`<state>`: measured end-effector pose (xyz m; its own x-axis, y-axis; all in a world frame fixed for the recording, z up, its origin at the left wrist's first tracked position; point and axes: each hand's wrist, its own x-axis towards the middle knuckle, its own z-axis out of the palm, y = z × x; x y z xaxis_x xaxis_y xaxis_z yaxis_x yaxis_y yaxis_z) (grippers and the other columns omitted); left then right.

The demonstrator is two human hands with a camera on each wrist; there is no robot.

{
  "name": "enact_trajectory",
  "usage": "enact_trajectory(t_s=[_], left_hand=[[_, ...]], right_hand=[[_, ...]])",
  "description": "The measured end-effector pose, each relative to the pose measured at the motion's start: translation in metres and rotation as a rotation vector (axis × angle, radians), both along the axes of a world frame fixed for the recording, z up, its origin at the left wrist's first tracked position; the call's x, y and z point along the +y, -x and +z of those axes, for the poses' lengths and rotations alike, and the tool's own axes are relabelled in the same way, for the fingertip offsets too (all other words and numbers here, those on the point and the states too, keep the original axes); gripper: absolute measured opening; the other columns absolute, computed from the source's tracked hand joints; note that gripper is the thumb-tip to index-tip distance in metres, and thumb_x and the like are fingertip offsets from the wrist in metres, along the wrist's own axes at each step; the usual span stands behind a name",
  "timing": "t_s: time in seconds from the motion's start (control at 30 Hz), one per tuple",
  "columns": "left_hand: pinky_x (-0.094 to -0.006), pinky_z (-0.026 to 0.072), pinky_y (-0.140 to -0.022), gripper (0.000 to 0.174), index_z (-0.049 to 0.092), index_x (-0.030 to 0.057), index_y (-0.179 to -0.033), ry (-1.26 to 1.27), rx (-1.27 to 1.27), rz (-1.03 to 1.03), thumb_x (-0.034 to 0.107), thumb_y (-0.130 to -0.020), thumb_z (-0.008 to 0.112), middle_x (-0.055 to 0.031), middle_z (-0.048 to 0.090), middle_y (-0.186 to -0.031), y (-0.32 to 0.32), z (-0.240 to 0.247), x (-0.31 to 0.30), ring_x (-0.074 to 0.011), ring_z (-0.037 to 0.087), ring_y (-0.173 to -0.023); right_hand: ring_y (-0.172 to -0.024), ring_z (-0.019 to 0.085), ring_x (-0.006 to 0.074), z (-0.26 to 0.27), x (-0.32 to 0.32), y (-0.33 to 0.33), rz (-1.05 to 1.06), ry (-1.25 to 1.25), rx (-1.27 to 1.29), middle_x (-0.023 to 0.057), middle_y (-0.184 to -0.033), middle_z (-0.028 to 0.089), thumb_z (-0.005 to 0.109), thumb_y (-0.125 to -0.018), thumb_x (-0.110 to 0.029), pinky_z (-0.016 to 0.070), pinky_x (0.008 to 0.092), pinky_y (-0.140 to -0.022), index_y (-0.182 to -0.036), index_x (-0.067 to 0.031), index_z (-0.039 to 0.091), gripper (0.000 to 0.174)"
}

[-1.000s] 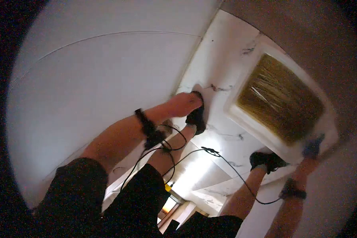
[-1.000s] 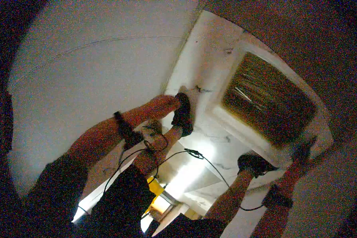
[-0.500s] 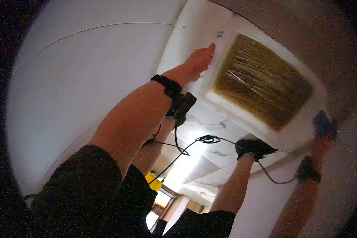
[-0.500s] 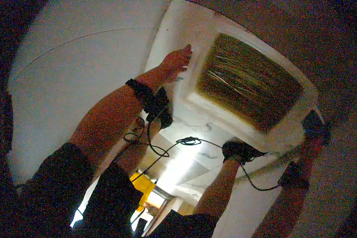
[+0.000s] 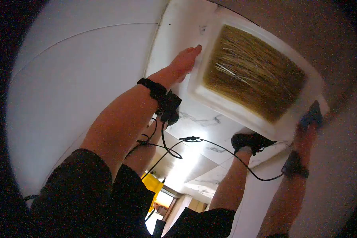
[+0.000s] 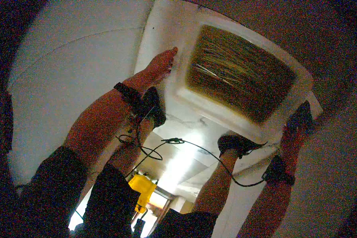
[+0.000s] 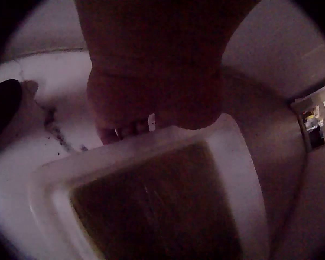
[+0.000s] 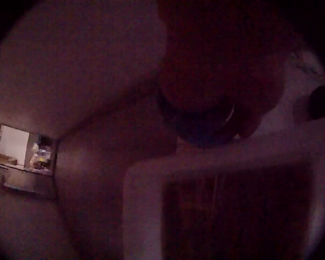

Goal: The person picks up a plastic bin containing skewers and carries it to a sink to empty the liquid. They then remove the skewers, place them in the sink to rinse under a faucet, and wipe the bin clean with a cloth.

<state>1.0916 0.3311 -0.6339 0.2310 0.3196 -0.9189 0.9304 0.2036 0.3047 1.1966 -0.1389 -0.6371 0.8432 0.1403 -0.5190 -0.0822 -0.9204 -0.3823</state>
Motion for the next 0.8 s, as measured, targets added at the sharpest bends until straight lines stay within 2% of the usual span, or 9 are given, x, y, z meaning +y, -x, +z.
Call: enact_trajectory(t_s=[0.17,0.27,0.37,0.43,0.5,0.53,0.7,0.77,0.8], left_hand=[[-0.0428,0.0374,-0.088,0.067,0.038,0.0,-0.131,-0.025,-0.069,-0.01,0.051,-0.088,0.045,-0.0155,0.048,-0.122,-0.003,0.019,-0.006,-0.027,0.045,-0.102],[-0.0432,0.0372,-0.089,0.067,0.038,0.0006,-0.132,-0.054,-0.061,-0.029,0.051,-0.088,0.046,-0.0161,0.047,-0.122,-0.007,0.022,-0.007,-0.0268,0.045,-0.103],[-0.043,0.0373,-0.088,0.066,0.039,0.0,-0.13,-0.011,-0.056,-0.02,0.05,-0.088,0.046,-0.0168,0.047,-0.123,-0.008,0.016,-0.003,-0.0266,0.045,-0.103],[-0.0434,0.0368,-0.089,0.065,0.04,-0.0001,-0.129,-0.021,-0.061,-0.023,0.049,-0.088,0.047,-0.0169,0.047,-0.123,-0.017,0.034,-0.013,-0.0262,0.045,-0.104],[-0.0437,0.0363,-0.089,0.064,0.041,-0.0001,-0.129,-0.027,-0.071,-0.028,0.049,-0.087,0.048,-0.0169,0.046,-0.123,-0.015,0.03,-0.015,-0.0258,0.044,-0.105],[-0.0423,0.0388,-0.085,0.061,0.043,-0.0004,-0.125,-0.119,-0.141,-0.13,0.047,-0.087,0.05,-0.0167,0.049,-0.118,-0.006,0.013,-0.012,-0.0247,0.047,-0.1],[-0.0369,0.0446,-0.069,0.053,0.048,-0.0009,-0.116,-0.286,-0.152,-0.535,0.041,-0.085,0.055,-0.0152,0.057,-0.095,-0.004,-0.001,0.0,-0.022,0.054,-0.081],[-0.0346,0.0446,-0.059,0.047,0.05,-0.0017,-0.11,-0.287,-0.083,-0.524,0.037,-0.085,0.056,-0.0142,0.057,-0.082,-0.009,0.005,0.001,-0.021,0.054,-0.07],[-0.0346,0.0446,-0.059,0.047,0.05,-0.0017,-0.11,-0.296,-0.079,-0.53,0.037,-0.085,0.056,-0.0142,0.057,-0.082,-0.006,-0.003,0.006,-0.021,0.054,-0.07]], right_hand=[[-0.112,0.049,0.0293,-0.015,0.003,-0.006,0.128,-0.158,-0.249,0.0175,-0.123,0.049,0.057,-0.08,-0.001,0.0416,0.0387,-0.091,-0.126,0.0003,0.043,0.049],[-0.11,0.049,0.0307,-0.046,-0.013,-0.008,0.074,0.049,-0.164,0.0177,-0.124,0.049,0.056,-0.08,-0.003,0.0419,0.0395,-0.091,-0.126,-0.0008,0.043,0.048],[-0.112,0.049,0.0325,-0.057,-0.018,-0.021,0.347,0.576,0.135,0.0181,-0.127,0.047,0.054,-0.08,-0.003,0.042,0.0404,-0.092,-0.129,-0.003,0.041,0.05],[-0.115,0.047,0.0342,-0.074,-0.037,-0.024,0.121,0.225,0.044,0.0195,-0.13,0.045,0.057,-0.076,-0.001,0.0401,0.0398,-0.097,-0.132,-0.0028,0.038,0.059],[-0.119,0.044,0.034,-0.041,-0.012,-0.024,0.262,0.13,-0.163,0.0194,-0.132,0.043,0.058,-0.074,0.0,0.0372,0.0391,-0.1,-0.132,-0.0023,0.036,0.063],[-0.123,0.041,0.0337,-0.026,0.002,-0.024,0.403,0.03,-0.371,0.0193,-0.134,0.04,0.059,-0.071,0.002,0.0343,0.0383,-0.103,-0.133,-0.0018,0.034,0.067],[-0.13,0.03,0.0327,-0.069,-0.035,-0.028,0.353,0.275,-0.322,0.0195,-0.14,0.032,0.061,-0.067,0.004,0.0267,0.0377,-0.108,-0.134,-0.0017,0.033,0.073],[-0.132,0.027,0.0324,-0.073,-0.044,-0.026,0.284,0.434,-0.183,0.0195,-0.141,0.03,0.061,-0.068,0.003,0.0252,0.0379,-0.109,-0.135,-0.0022,0.033,0.073],[-0.126,0.035,0.0345,-0.084,-0.049,-0.022,0.459,0.347,-0.41,0.0203,-0.137,0.036,0.061,-0.069,0.001,0.0305,0.0391,-0.106,-0.135,-0.0029,0.033,0.071]])
